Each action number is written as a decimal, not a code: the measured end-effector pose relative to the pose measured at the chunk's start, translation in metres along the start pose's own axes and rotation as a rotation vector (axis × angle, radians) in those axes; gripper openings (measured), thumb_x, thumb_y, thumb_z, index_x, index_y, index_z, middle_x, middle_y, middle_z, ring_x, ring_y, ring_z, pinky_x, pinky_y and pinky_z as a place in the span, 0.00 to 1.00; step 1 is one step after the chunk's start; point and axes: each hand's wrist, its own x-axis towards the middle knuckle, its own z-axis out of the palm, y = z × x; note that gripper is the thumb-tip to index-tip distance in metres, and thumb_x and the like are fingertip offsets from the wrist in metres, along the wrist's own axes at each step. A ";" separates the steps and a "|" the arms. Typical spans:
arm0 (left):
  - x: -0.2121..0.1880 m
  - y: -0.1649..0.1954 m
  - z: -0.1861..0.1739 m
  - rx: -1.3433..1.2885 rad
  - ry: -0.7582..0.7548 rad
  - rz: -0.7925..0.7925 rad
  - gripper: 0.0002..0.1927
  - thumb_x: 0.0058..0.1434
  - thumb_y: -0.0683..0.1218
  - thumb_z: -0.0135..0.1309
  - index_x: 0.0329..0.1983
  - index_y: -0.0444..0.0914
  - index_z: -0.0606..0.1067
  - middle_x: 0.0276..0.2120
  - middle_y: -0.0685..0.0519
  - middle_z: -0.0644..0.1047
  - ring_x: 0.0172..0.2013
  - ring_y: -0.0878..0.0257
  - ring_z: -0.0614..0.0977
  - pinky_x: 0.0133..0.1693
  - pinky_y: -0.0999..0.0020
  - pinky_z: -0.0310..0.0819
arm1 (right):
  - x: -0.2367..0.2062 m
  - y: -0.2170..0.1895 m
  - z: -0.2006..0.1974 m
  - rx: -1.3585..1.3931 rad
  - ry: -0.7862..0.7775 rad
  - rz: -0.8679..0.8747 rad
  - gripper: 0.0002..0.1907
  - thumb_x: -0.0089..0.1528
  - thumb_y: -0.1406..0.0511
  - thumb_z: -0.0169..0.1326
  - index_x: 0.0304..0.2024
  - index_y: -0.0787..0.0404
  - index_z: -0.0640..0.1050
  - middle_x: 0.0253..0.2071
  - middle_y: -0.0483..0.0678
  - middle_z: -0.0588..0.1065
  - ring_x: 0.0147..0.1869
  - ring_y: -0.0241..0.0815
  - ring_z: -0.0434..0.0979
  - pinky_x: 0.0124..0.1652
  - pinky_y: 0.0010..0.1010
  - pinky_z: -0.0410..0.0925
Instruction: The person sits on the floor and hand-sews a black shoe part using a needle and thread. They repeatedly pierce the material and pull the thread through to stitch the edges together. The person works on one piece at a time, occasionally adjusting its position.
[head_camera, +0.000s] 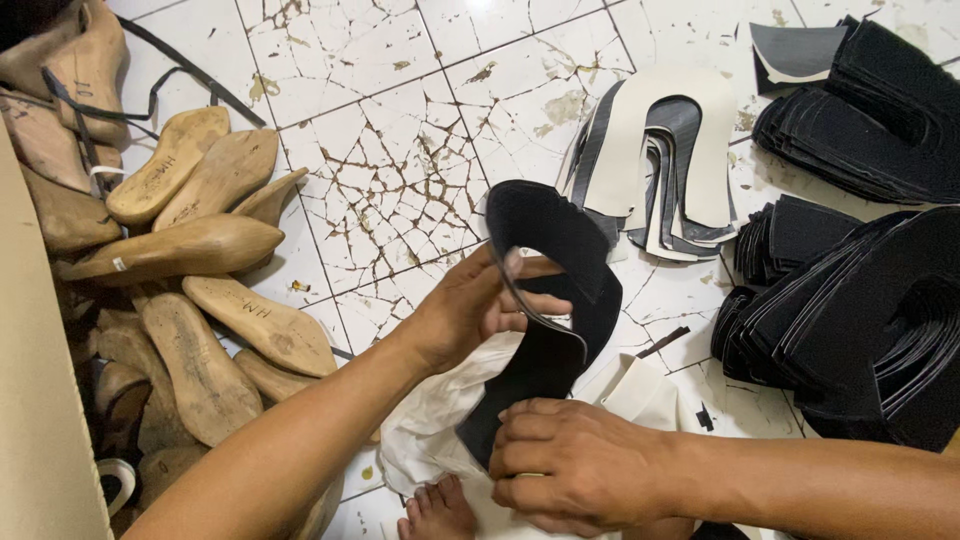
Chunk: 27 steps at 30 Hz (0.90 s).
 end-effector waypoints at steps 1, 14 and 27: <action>-0.001 0.001 -0.005 -0.013 0.022 -0.034 0.37 0.70 0.60 0.46 0.69 0.27 0.61 0.52 0.42 0.79 0.46 0.54 0.85 0.43 0.65 0.82 | -0.003 -0.001 -0.007 0.026 0.046 0.012 0.13 0.63 0.64 0.60 0.48 0.62 0.77 0.49 0.50 0.75 0.55 0.51 0.77 0.60 0.45 0.70; -0.016 -0.003 -0.005 0.391 -0.452 -0.444 0.33 0.66 0.59 0.50 0.64 0.31 0.70 0.48 0.38 0.81 0.38 0.49 0.87 0.32 0.65 0.79 | 0.005 0.013 -0.089 -0.003 0.397 0.608 0.23 0.59 0.63 0.63 0.55 0.65 0.79 0.44 0.51 0.83 0.45 0.40 0.84 0.43 0.28 0.78; -0.023 0.007 -0.066 0.653 -0.061 -0.458 0.18 0.58 0.47 0.62 0.49 0.33 0.79 0.36 0.55 0.82 0.36 0.68 0.79 0.41 0.71 0.73 | -0.041 0.101 -0.041 0.641 0.887 1.374 0.10 0.61 0.70 0.58 0.42 0.65 0.72 0.31 0.47 0.77 0.30 0.34 0.75 0.30 0.27 0.69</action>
